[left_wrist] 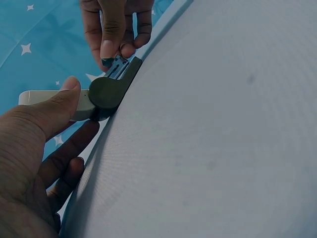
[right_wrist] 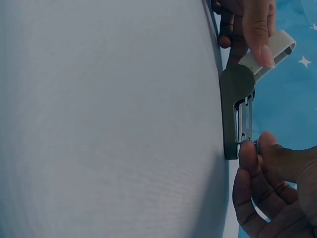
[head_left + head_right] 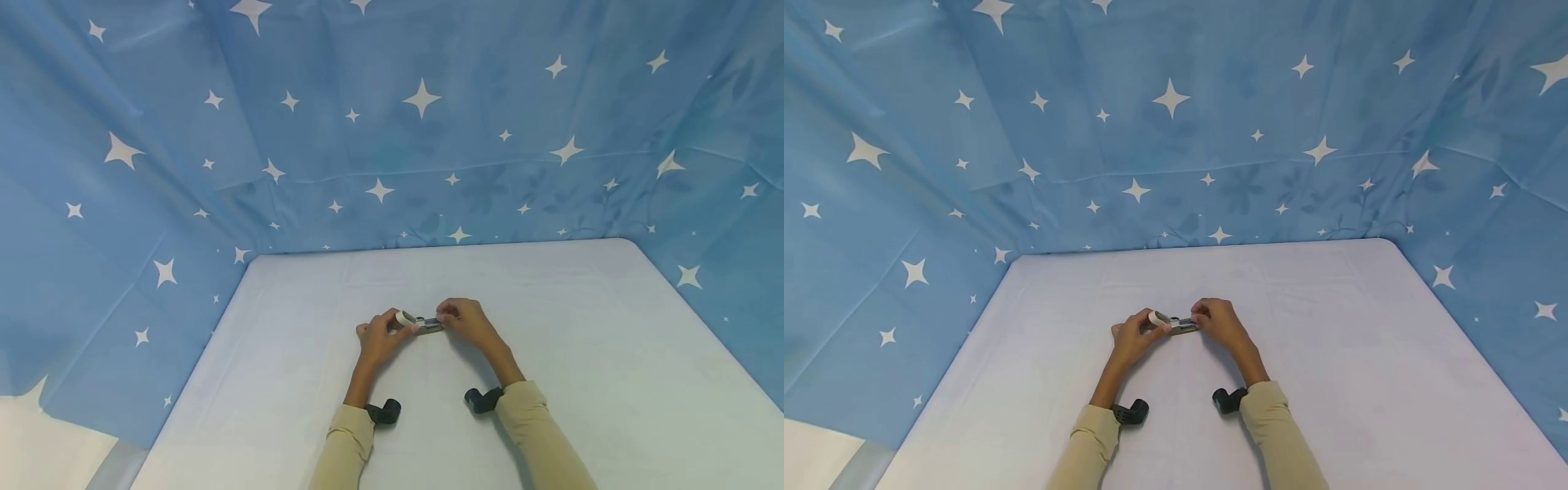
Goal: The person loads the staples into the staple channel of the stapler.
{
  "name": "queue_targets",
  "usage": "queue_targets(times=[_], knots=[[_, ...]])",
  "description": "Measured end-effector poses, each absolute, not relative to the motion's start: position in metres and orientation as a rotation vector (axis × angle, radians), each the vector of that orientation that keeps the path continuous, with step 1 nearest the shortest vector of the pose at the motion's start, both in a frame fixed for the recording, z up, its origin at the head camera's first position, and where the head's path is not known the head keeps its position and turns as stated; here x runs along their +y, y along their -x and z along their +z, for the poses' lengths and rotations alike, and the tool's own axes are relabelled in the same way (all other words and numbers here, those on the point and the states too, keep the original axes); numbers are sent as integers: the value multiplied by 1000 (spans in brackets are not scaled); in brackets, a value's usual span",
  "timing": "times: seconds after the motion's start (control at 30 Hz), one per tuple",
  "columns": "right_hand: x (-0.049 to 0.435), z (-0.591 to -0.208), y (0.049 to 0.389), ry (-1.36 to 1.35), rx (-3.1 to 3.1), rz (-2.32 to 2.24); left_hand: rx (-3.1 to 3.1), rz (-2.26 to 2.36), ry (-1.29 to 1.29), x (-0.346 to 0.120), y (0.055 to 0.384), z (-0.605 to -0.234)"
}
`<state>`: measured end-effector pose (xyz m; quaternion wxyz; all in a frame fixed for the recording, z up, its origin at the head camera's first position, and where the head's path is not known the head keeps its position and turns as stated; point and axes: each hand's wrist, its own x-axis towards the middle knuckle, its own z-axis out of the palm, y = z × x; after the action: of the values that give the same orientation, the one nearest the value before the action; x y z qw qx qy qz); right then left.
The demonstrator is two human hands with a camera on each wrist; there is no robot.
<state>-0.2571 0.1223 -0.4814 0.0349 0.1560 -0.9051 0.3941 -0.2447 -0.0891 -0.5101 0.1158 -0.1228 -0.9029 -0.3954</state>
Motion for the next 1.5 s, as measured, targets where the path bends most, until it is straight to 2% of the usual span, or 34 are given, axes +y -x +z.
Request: queue_targets(times=[0.87, 1.5], knots=[[112, -481, 256, -665, -2804, 889, -2643, -1130, 360, -90, 246, -514], [110, -484, 254, -557, -2785, 1125, -2661, -1107, 358, -90, 246, -512]])
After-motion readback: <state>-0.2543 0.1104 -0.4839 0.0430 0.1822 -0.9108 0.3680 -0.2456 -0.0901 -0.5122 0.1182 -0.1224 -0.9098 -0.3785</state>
